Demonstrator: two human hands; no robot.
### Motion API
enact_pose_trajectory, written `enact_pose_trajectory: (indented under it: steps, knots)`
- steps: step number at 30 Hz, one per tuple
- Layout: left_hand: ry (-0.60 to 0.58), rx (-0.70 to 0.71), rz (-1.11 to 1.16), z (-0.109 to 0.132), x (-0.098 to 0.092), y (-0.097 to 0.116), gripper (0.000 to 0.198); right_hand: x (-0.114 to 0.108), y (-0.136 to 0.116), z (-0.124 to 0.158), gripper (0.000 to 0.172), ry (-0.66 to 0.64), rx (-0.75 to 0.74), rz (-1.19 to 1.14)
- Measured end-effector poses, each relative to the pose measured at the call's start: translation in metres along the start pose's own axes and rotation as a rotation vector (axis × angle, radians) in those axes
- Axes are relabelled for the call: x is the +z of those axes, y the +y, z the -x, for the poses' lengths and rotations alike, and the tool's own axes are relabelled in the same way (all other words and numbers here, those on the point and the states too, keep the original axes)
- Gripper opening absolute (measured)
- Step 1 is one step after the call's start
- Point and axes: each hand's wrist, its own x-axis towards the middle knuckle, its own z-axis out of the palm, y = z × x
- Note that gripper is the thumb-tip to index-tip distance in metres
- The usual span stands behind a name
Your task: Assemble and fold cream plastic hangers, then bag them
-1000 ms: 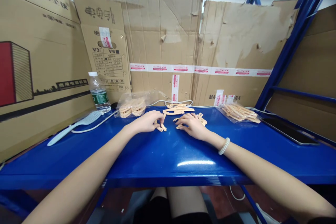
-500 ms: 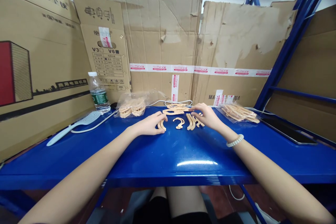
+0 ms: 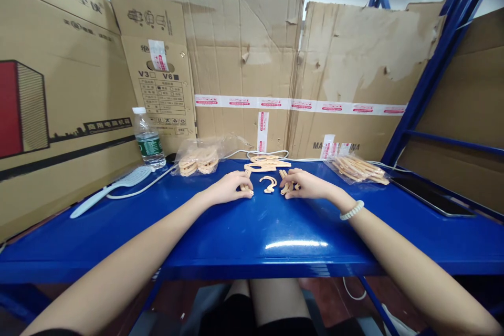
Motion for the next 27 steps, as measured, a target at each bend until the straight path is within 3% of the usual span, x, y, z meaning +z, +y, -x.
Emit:
enact_pose_trajectory:
  steps: [6,11,19,23,27]
  knots:
    - [0.085,-0.024,-0.014,-0.003,0.012,-0.006,0.021,-0.016,0.017,0.008,0.030,0.034,0.069,0.019]
    - [0.119,-0.022,-0.011,-0.002,0.015,-0.007,0.022,-0.014,0.037,0.012,0.036,-0.028,0.140,0.039]
    - [0.208,-0.034,-0.026,-0.001,0.014,-0.003,0.019,-0.018,0.035,0.013,0.019,0.035,0.130,0.027]
    - [0.302,-0.081,-0.041,-0.002,0.012,-0.003,0.016,-0.016,0.026,-0.004,0.021,0.138,0.186,0.043]
    - [0.385,-0.111,-0.049,-0.002,0.010,-0.001,0.015,-0.006,0.018,-0.043,0.022,0.116,0.253,0.062]
